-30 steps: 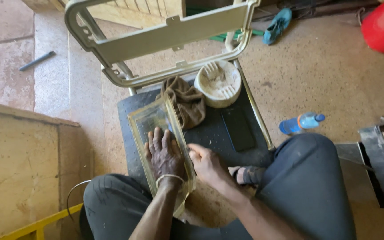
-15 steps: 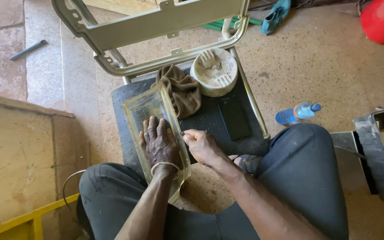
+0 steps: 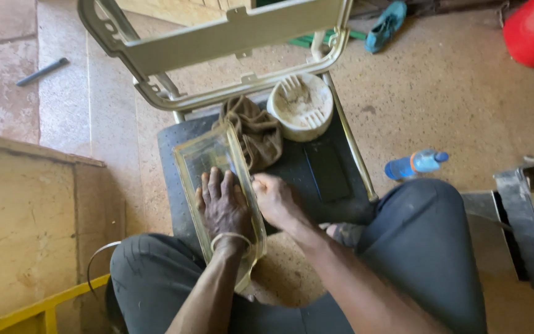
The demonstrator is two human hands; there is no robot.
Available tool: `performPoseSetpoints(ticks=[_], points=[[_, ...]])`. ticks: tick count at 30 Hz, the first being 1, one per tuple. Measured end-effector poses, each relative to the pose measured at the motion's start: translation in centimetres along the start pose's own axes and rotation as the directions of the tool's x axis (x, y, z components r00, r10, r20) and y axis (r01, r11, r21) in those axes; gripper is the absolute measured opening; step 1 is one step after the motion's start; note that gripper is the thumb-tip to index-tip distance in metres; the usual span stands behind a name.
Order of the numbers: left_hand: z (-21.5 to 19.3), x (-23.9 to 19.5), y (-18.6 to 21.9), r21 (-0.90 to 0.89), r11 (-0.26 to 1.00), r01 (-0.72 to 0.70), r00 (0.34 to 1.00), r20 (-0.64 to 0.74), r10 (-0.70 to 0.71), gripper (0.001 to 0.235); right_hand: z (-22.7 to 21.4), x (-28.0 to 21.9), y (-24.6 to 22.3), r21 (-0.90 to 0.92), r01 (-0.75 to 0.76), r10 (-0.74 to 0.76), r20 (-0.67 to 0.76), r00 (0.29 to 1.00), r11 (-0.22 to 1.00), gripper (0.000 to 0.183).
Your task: The person scrapes the edges and surface of a rectangular glass cover with a small blade, periodically wiping the glass with a cloth and using a long thin metal rod to clear debris from the side channels.
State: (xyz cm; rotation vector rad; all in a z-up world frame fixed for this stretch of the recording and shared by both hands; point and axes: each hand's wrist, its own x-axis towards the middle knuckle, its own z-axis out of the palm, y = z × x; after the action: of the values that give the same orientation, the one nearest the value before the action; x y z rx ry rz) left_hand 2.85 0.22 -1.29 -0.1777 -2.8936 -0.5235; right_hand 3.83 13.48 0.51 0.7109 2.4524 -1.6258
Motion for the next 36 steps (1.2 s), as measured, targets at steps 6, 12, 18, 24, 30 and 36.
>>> performPoseSetpoints(ticks=[6,12,18,24,30,36], points=[[0.7,-0.3,-0.6,0.021,0.999,-0.036,0.999,-0.029,0.037,0.043,-1.2,1.6,-3.3,-0.204,-0.007,0.009,0.009,1.0,0.979,0.035],[-0.8,0.1,0.1,-0.02,0.999,-0.048,0.998,-0.032,0.047,0.039,-1.1,2.1,-3.4,-0.324,-0.032,0.014,-0.056,0.998,0.945,0.032],[0.4,-0.1,-0.3,-0.002,0.996,-0.085,0.994,-0.065,0.084,0.043,-2.5,1.5,-7.6,-0.329,0.093,-0.113,-0.043,0.993,0.94,0.032],[0.7,0.1,-0.6,-0.012,0.997,-0.077,0.994,-0.077,0.076,0.041,-2.9,0.0,-6.7,-0.255,0.072,-0.06,0.054,0.997,0.964,0.039],[0.8,0.1,-0.6,0.011,0.996,-0.091,0.993,-0.079,0.092,0.042,-1.6,4.7,-6.5,-0.338,0.2,-0.21,0.005,0.978,0.92,0.037],[-0.6,0.5,0.5,-0.016,0.999,-0.045,0.999,-0.025,0.044,0.043,-2.3,5.7,-6.8,-0.519,0.204,-0.247,-0.015,0.969,0.83,0.027]])
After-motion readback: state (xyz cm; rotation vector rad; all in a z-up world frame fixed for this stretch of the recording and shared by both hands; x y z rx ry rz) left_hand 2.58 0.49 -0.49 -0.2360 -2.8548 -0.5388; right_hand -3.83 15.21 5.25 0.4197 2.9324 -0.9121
